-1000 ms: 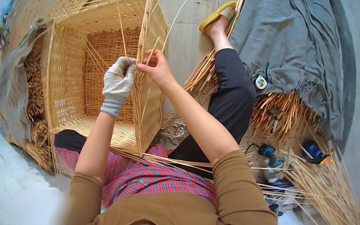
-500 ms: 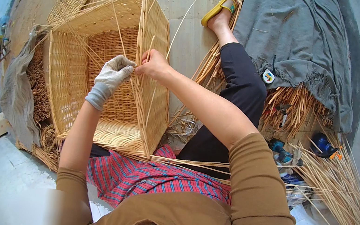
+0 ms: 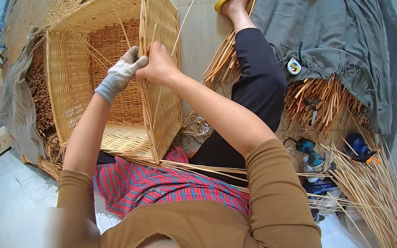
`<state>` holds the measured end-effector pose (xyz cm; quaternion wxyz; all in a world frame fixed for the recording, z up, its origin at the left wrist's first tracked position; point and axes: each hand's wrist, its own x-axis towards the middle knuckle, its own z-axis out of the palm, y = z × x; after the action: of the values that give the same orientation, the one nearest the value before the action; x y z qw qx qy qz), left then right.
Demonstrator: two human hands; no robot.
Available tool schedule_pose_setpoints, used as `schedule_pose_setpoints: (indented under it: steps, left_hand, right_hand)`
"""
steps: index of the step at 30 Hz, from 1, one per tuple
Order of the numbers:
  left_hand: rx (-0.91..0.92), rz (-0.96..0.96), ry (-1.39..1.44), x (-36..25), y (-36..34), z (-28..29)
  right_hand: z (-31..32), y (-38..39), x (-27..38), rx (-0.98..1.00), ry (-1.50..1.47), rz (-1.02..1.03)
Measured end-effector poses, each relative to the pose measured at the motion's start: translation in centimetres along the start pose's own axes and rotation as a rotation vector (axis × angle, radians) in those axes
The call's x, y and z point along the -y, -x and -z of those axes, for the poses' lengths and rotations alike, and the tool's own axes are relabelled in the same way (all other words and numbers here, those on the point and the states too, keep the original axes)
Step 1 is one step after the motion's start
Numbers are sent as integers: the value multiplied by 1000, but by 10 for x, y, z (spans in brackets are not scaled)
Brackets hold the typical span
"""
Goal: Weaving a large rectangular wicker basket and trimming the excess reeds with shears.
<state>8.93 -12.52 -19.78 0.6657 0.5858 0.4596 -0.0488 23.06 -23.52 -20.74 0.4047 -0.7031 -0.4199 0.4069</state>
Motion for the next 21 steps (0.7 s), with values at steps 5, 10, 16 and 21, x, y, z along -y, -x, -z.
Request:
schedule_pose_setpoints:
  steps: [5, 10, 16, 21]
  left_hand:
    - [-56, -134, -55, 2, 6, -3]
    - [-109, -69, 222, 29, 28, -6]
    - [-153, -80, 356, 43, 12, -22]
    - [-211, -64, 452, 30, 6, -32]
  right_hand:
    - [20, -4, -22, 136, -329, -67]
    - [3, 76, -6, 179, -3, -71]
    - [-37, 108, -7, 46, 166, 74]
    - [-33, 98, -8, 107, 254, 104]
